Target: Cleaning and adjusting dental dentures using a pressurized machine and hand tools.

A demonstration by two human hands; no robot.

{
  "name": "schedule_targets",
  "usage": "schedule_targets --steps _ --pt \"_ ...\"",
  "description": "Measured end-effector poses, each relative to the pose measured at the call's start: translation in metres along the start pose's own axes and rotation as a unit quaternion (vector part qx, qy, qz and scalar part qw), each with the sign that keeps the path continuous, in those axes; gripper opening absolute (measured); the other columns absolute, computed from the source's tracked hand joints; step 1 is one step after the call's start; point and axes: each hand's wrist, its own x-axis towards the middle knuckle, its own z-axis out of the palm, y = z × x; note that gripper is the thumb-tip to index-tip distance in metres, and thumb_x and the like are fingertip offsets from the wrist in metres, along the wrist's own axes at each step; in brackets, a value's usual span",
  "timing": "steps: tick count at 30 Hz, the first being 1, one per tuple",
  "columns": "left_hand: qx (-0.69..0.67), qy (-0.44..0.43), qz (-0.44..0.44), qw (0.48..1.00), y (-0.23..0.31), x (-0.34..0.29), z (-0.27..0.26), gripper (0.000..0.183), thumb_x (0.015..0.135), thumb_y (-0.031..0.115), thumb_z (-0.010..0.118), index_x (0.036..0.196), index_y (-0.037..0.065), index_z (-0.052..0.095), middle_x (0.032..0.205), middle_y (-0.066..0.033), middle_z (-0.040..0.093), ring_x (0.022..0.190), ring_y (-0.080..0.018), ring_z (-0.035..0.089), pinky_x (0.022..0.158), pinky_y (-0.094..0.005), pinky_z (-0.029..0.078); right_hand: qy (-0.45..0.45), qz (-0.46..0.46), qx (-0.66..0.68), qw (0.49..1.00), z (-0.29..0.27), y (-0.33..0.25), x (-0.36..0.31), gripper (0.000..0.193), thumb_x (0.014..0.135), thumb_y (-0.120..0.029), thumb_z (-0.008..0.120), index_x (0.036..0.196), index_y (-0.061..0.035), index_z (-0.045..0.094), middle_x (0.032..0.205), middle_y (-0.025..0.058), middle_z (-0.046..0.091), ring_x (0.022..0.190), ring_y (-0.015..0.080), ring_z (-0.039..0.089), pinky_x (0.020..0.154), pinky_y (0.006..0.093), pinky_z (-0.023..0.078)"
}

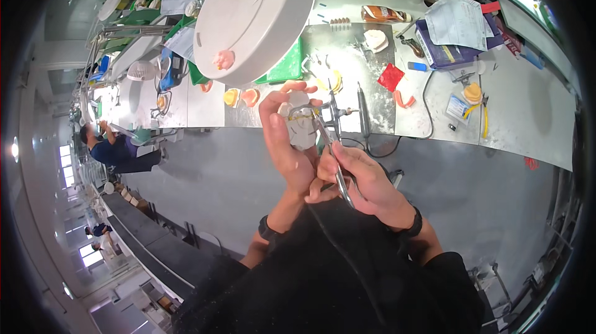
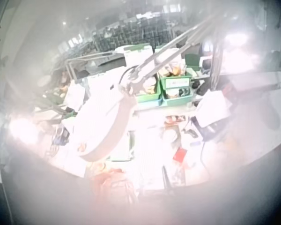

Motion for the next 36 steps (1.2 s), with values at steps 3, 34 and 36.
schedule_targets --steps 3,34,36 --pt "0.059 0.043 -0.035 0.997 -0.002 0.001 0.002 0.048 0.102 0.042 0.03 0.119 0.0 0.046 0.115 -0.0178 0.054 0.094 -0.0214 0.057 0.085 -0.0344 0.047 0.032 0.028 0.027 0.999 0.0 0.0 -0.003 0.036 0.103 -0.038 0.036 0.089 -0.0065 0.048 0.085 0.0047 0.051 0.076 0.0227 0.067 0.074 0.0423 0.06" --pt "0.458 -0.088 0.158 0.87 -0.082 0.002 -0.055 0.036 0.099 0.015 0.034 0.099 -0.005 0.064 0.076 -0.01 0.067 0.06 -0.0156 0.061 0.058 -0.0297 0.049 -0.268 -0.269 0.471 0.796 -0.067 -0.02 -0.067 0.027 0.104 -0.029 0.037 0.084 -0.0129 0.047 0.059 -0.0019 0.041 0.038 0.0082 0.031 0.03 0.0249 0.027" --pt "0.385 0.001 -0.132 0.913 -0.063 0.014 -0.091 0.035 0.098 0.018 0.036 0.108 -0.007 0.059 0.087 -0.0133 0.068 0.067 -0.0191 0.064 0.059 -0.0309 0.051 -0.175 -0.463 0.152 0.856 -0.051 -0.102 -0.128 0.024 0.105 -0.028 0.036 0.091 -0.0099 0.045 0.061 0.0005 0.042 0.039 0.0065 0.038 0.03 0.0223 0.037"
